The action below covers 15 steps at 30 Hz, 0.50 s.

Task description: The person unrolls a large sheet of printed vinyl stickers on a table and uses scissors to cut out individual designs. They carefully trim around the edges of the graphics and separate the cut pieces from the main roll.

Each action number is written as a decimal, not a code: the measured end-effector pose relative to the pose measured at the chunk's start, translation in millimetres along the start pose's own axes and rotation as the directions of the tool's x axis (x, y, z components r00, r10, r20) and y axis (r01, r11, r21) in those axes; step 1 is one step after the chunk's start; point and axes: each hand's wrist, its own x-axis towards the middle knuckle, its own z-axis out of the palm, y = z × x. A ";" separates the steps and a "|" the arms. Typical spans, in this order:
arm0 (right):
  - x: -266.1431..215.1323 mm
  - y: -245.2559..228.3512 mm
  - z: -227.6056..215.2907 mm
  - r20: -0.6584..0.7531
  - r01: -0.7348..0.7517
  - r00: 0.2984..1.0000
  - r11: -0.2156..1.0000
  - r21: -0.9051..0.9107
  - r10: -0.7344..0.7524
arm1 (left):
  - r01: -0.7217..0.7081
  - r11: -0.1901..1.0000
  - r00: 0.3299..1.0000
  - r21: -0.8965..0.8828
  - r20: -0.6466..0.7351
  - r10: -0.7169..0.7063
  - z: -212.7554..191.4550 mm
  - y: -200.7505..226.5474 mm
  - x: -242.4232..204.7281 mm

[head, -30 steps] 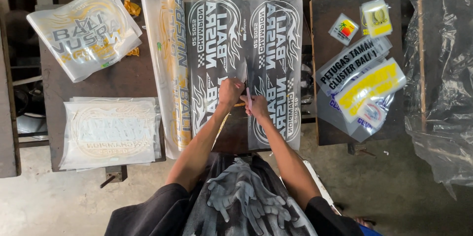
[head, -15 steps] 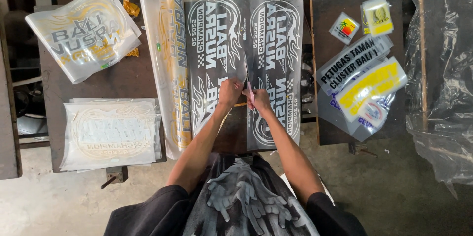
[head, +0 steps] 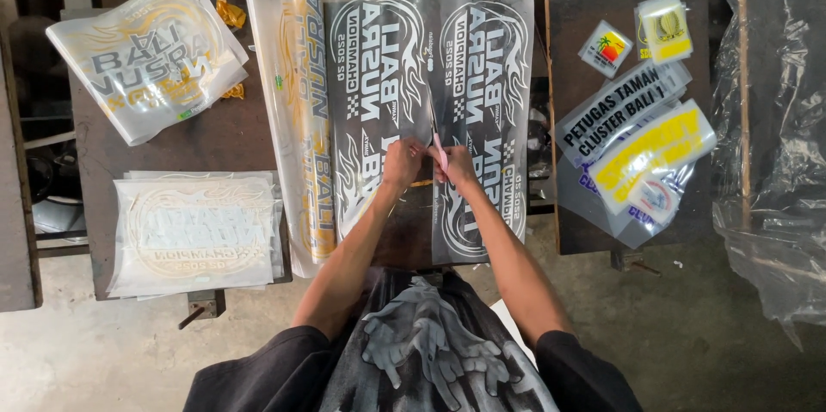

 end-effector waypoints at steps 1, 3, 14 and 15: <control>-0.6 -1.5 1.3 0.001 0.000 1.000 1.000 0.000 0.000 | 0.000 1.000 1.000 0.000 -0.001 0.000 2.8 -2.1 1.5; -1.3 -4.7 4.7 -0.006 0.016 1.000 1.000 -0.012 -0.016 | 0.012 1.000 1.000 0.003 -0.008 -0.012 8.2 -7.2 4.8; 17.3 0.5 6.7 -0.044 -0.019 0.999 1.000 -0.009 0.018 | -0.015 0.998 1.000 -0.053 -0.018 0.014 11.8 -20.2 4.6; 21.3 2.6 6.4 -0.047 -0.022 0.999 1.000 -0.011 0.021 | -0.019 0.998 1.000 -0.063 -0.016 0.018 11.5 -21.5 3.9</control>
